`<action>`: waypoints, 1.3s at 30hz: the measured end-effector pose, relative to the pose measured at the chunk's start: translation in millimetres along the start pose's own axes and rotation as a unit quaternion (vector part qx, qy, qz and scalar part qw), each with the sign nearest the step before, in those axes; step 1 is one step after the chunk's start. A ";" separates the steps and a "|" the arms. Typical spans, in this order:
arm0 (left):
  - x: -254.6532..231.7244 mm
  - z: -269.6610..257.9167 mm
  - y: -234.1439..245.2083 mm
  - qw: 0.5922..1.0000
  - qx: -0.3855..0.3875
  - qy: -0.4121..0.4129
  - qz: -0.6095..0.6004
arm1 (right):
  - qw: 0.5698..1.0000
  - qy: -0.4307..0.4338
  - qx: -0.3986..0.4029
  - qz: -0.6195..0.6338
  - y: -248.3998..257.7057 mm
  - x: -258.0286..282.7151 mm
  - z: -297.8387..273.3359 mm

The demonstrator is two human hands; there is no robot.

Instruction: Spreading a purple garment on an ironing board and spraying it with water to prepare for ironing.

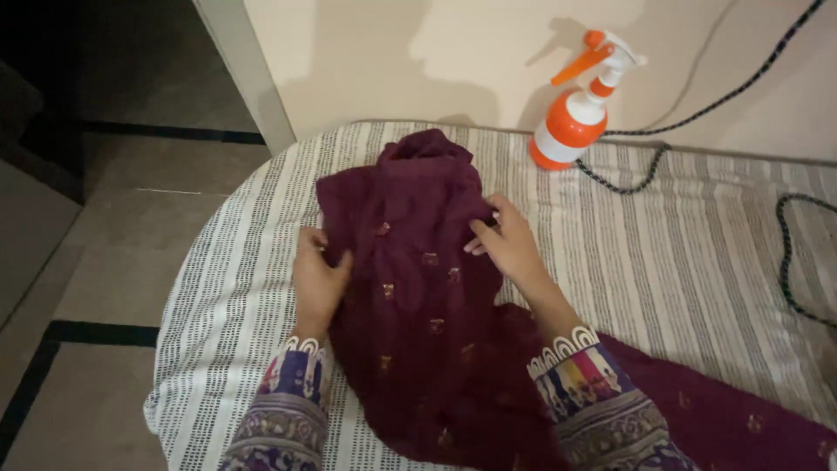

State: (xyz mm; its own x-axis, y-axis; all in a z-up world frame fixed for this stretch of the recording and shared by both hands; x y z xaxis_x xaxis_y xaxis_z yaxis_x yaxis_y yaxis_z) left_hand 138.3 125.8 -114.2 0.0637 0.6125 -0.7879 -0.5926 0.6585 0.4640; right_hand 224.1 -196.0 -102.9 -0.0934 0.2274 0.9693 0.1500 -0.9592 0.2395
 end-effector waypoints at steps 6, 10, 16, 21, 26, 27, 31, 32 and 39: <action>-54.4 -27.7 53.5 0.988 -0.127 -0.083 -0.019 | 0.997 0.030 0.073 0.019 -31.3 17.9 14.8; -77.3 -56.6 118.0 0.975 -0.205 -0.066 0.060 | 0.978 0.140 0.136 0.075 -70.1 66.5 4.0; -61.8 -103.7 142.2 0.954 -0.153 -0.019 0.258 | 0.941 0.285 0.149 -0.102 -146.4 123.8 -18.8; -58.2 -91.2 132.0 0.950 -0.149 -0.036 0.273 | 0.953 0.160 0.249 0.064 -167.8 132.5 -38.5; 4.5 -77.9 123.5 0.968 -0.078 0.165 0.172 | 0.967 0.186 0.018 -0.176 -106.6 30.0 -12.5; 14.5 -78.0 117.9 0.967 -0.031 0.226 0.109 | 0.926 0.263 -0.043 -0.269 -97.6 25.0 -15.1; 2.7 -83.2 119.2 0.991 -0.049 0.123 0.014 | 0.982 -0.114 0.104 -0.105 -110.8 -27.7 -17.8; -10.4 -82.8 134.7 0.988 -0.111 0.107 0.030 | 0.982 -0.077 0.106 -0.135 -113.0 -42.1 -10.4; -47.7 -118.7 215.6 0.944 -0.296 0.099 0.104 | 0.980 -0.063 0.152 -0.116 -139.1 -41.9 -7.7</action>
State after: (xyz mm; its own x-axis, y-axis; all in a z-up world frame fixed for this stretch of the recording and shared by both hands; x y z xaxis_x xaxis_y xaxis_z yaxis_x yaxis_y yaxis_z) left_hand -87.8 186.6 -24.7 -0.2196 0.5687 -0.7927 -0.9247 0.1377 0.3550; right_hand 199.6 -73.4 -177.3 -0.0407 0.4700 0.8817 0.4271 -0.7896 0.4406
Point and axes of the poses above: each hand's wrist, its own z-axis towards the middle knuckle, its own y-axis out of the back of the hand, x = y × z, the point moved 7 cm from there along z, towards the middle knuckle, and after that the axes turned 1 degree about -y, right-handed, at the moved point
